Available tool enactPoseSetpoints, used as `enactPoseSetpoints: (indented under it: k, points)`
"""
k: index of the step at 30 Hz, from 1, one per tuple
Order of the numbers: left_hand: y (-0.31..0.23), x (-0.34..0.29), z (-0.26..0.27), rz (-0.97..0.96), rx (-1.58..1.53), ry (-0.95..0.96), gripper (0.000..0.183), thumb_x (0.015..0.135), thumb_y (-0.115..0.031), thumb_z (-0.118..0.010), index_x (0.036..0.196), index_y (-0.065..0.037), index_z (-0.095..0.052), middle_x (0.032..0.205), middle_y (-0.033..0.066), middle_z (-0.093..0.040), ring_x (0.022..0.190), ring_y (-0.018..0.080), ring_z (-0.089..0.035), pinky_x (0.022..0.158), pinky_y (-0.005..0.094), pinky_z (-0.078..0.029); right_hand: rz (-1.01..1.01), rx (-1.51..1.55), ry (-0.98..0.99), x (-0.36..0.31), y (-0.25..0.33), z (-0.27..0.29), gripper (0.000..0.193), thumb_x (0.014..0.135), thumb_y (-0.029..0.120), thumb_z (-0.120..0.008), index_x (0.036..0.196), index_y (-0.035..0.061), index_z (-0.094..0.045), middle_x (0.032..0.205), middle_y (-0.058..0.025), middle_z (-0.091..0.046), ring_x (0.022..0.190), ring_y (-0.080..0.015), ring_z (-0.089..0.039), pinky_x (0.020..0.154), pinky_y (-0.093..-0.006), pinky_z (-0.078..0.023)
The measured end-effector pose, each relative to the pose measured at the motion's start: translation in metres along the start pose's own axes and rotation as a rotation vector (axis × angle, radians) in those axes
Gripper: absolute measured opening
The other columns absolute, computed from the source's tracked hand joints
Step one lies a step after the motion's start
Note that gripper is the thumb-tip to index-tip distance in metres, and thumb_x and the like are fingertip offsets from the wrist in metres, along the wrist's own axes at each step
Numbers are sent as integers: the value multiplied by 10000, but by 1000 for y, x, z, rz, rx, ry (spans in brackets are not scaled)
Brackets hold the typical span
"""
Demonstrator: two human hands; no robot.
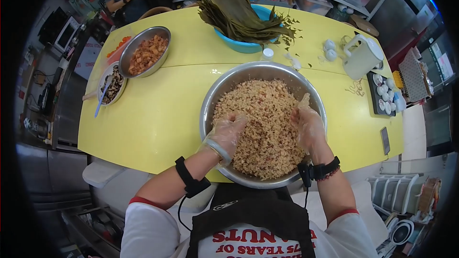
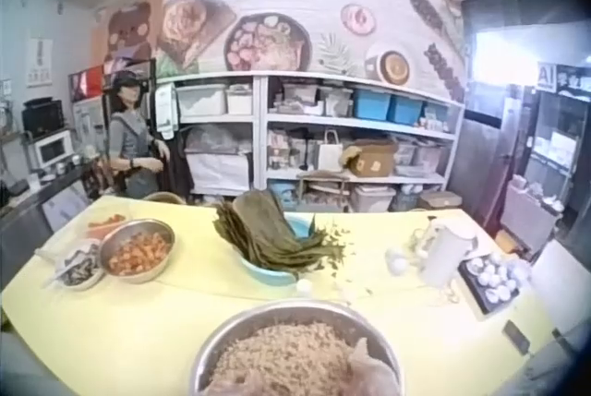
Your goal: Mixing various grains and beans in a large bowl to prepare food fillings.
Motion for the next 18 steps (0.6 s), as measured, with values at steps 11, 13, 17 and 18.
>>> enactPoseSetpoints:
  k: [11, 13, 17, 18]
  points:
    - [-8, -2, -32, 176, -591, 220, 621, 955, -547, -383, 1344, -63, -420, 1398, 95, -414, 1283, 219, -358, 1078, 416, -261, 376, -842, -30, -14, 4, -22, 136, 866, 141, -574, 897, 9, -586, 823, -90, -606, 865, -244, -590, 728, -367, -458]
    - [-11, -9, -42, 200, -588, 241, 609, 961, -526, -393, 1357, -62, -398, 1427, 106, -376, 1328, 233, -317, 1103, 426, -228, 605, -996, 6, -25, 1, -45, 146, 870, 133, -568, 946, 11, -591, 862, -101, -606, 879, -230, -588, 734, -367, -463]
    - [-11, -8, -55, -24, -363, 336, 648, 938, -497, -473, 1378, -34, -365, 1350, 133, -463, 1235, 240, -433, 1045, 368, -324, 513, -839, 177, -41, -5, -92, 250, 858, 91, -564, 1101, 34, -581, 1046, -151, -604, 926, -290, -594, 792, -366, -474]
    - [-17, -10, -59, -104, -314, 394, 709, 923, -492, -504, 1412, -12, -317, 1348, 157, -470, 1223, 266, -455, 1029, 346, -344, 623, -875, 272, -48, -3, -107, 276, 850, 86, -573, 1121, 35, -574, 1081, -165, -602, 945, -325, -593, 813, -374, -472]
Point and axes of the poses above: each hand's wrist, its own x-axis towards the middle knuckle, its own z-axis out of the back of the hand, y = z × x, the point moved 7 cm from there along x, towards the middle knuckle
